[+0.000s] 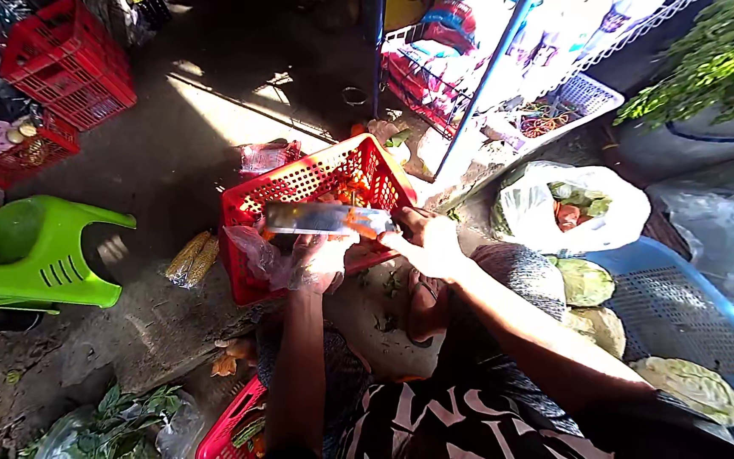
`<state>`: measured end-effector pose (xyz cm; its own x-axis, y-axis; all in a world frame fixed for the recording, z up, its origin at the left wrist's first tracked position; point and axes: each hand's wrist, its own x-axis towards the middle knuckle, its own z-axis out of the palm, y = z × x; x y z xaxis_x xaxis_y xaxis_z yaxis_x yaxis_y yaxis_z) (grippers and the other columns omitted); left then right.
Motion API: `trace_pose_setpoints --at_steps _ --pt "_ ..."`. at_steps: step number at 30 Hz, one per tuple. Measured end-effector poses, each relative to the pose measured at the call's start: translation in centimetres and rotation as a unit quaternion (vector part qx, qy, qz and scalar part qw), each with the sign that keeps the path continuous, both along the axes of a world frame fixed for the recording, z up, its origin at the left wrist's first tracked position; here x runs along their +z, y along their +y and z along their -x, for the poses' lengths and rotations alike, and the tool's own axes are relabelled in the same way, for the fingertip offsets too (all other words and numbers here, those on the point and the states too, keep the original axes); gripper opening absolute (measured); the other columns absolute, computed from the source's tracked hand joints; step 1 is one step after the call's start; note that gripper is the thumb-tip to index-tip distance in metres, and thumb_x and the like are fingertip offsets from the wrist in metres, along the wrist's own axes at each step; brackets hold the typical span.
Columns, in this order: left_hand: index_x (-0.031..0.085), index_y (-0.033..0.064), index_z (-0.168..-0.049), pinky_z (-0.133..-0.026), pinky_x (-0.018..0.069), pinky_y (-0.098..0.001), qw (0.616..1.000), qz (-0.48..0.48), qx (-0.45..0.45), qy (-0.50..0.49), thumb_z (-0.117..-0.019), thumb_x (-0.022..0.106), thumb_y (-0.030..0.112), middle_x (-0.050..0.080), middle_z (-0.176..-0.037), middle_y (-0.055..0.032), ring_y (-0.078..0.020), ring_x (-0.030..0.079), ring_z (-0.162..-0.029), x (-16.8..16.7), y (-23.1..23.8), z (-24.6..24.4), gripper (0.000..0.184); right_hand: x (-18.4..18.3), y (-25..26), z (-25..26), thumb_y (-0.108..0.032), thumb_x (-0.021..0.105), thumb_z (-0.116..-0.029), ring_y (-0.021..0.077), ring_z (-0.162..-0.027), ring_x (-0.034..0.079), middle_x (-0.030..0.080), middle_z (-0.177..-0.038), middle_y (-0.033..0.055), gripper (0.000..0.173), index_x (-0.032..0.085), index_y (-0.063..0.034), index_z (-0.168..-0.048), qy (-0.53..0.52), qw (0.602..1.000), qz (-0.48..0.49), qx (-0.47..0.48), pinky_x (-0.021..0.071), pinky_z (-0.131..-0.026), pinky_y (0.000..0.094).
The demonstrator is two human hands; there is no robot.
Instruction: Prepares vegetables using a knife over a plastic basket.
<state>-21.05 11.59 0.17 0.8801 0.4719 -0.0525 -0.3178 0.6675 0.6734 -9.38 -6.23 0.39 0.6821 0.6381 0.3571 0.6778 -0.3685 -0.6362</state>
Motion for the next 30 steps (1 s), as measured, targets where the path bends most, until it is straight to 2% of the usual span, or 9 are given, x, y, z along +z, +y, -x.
trace_pose_setpoints --at_steps 2,6,8,10,13,15,18,23,30 --pt "0.066 0.0175 -0.113 -0.089 0.0566 -0.0356 1.000 0.007 0.016 -0.013 -0.0987 0.054 0.023 0.072 -0.104 -0.0012 -0.0136 0.068 -0.100 -0.9 -0.2 0.1 0.019 -0.4 0.8 1.2 -0.083 0.035 -0.0916 0.0342 -0.086 0.073 0.074 -0.088 0.0185 0.093 0.074 0.0015 -0.093 -0.070 0.996 -0.042 0.024 0.0555 -0.073 0.0555" --pt "0.053 0.0041 -0.119 -0.083 0.0533 -0.0356 0.992 0.023 0.086 0.093 -0.1059 0.027 0.007 0.061 -0.100 -0.0099 -0.0177 0.061 -0.094 0.3 -0.5 -0.2 0.029 -1.2 1.5 3.1 -0.081 0.034 -0.0932 0.0337 -0.084 0.073 0.073 -0.085 0.0183 0.092 0.075 0.0007 -0.093 -0.033 0.997 -0.057 0.029 0.0552 -0.074 0.0547" --pt "0.055 0.0070 -0.111 -0.084 0.0555 -0.0315 0.991 -0.017 0.093 0.095 -0.1012 0.029 0.000 0.066 -0.096 -0.0040 -0.0129 0.065 -0.092 0.2 -0.5 -0.7 0.029 -1.5 1.5 3.8 -0.074 0.042 -0.0952 0.0330 -0.087 0.073 0.074 -0.090 0.0188 0.082 0.075 0.0012 -0.099 0.083 0.994 -0.065 0.012 0.0542 -0.075 0.0570" --pt "0.054 0.0074 -0.124 -0.096 0.0542 -0.0383 0.994 -0.033 0.092 0.058 -0.1001 0.040 -0.005 0.068 -0.111 -0.0067 -0.0180 0.065 -0.106 -0.1 -0.5 -1.2 0.030 -1.7 1.5 4.1 -0.063 0.046 -0.0989 0.0245 -0.087 0.070 0.073 -0.090 0.0126 0.068 0.075 -0.0021 -0.106 0.211 0.975 -0.070 -0.011 0.0535 -0.079 0.0523" --pt "0.049 0.0133 -0.132 -0.085 0.0553 -0.0361 0.986 -0.092 0.104 0.096 -0.1009 0.045 -0.003 0.064 -0.112 -0.0041 -0.0154 0.064 -0.099 -0.2 -1.1 -1.6 0.035 -2.3 1.7 4.2 -0.054 0.046 -0.1022 0.0114 -0.073 0.061 0.064 -0.078 0.0004 0.053 0.073 -0.0080 -0.103 0.303 0.949 -0.077 -0.036 0.0510 -0.072 0.0407" --pt "0.051 0.0120 -0.127 -0.080 0.0563 -0.0336 0.982 -0.111 0.110 0.108 -0.0968 0.048 -0.007 0.066 -0.106 -0.0031 -0.0136 0.065 -0.093 -0.1 -1.5 -1.6 0.036 -2.3 1.4 3.9 -0.060 0.048 -0.0996 0.0214 -0.088 0.069 0.073 -0.090 0.0090 0.060 0.075 -0.0072 -0.111 0.300 0.952 -0.049 -0.035 0.0529 -0.081 0.0525" --pt "0.054 0.0111 -0.123 -0.095 0.0546 -0.0408 0.993 -0.063 0.090 0.035 -0.1000 0.050 0.012 0.068 -0.112 -0.0058 -0.0182 0.065 -0.106 -0.3 -1.2 -1.2 0.023 -2.0 1.2 2.6 -0.066 0.048 -0.0973 0.0300 -0.095 0.070 0.074 -0.095 0.0138 0.066 0.075 -0.0071 -0.112 0.265 0.964 -0.010 -0.038 0.0512 -0.085 0.0602" --pt "0.053 0.0064 -0.126 -0.100 0.0529 -0.0413 0.995 0.031 0.072 0.063 -0.1095 0.032 0.009 0.064 -0.117 -0.0094 -0.0206 0.063 -0.112 0.9 -1.4 -1.1 0.026 -1.0 0.7 1.0 -0.071 0.051 -0.0944 0.0374 -0.098 0.069 0.074 -0.100 0.0192 0.074 0.074 -0.0038 -0.117 0.229 0.973 0.029 -0.029 0.0496 -0.087 0.0645" --pt "0.060 0.0110 -0.112 -0.089 0.0575 -0.0404 0.991 0.132 0.018 -0.002 -0.1081 0.035 0.017 0.069 -0.105 -0.0089 -0.0217 0.068 -0.101 0.1 -1.4 -1.0 0.027 -1.3 0.9 1.4 -0.079 0.046 -0.0901 0.0392 -0.097 0.071 0.075 -0.101 0.0206 0.086 0.075 -0.0008 -0.110 0.093 0.995 0.021 -0.013 0.0519 -0.081 0.0649"
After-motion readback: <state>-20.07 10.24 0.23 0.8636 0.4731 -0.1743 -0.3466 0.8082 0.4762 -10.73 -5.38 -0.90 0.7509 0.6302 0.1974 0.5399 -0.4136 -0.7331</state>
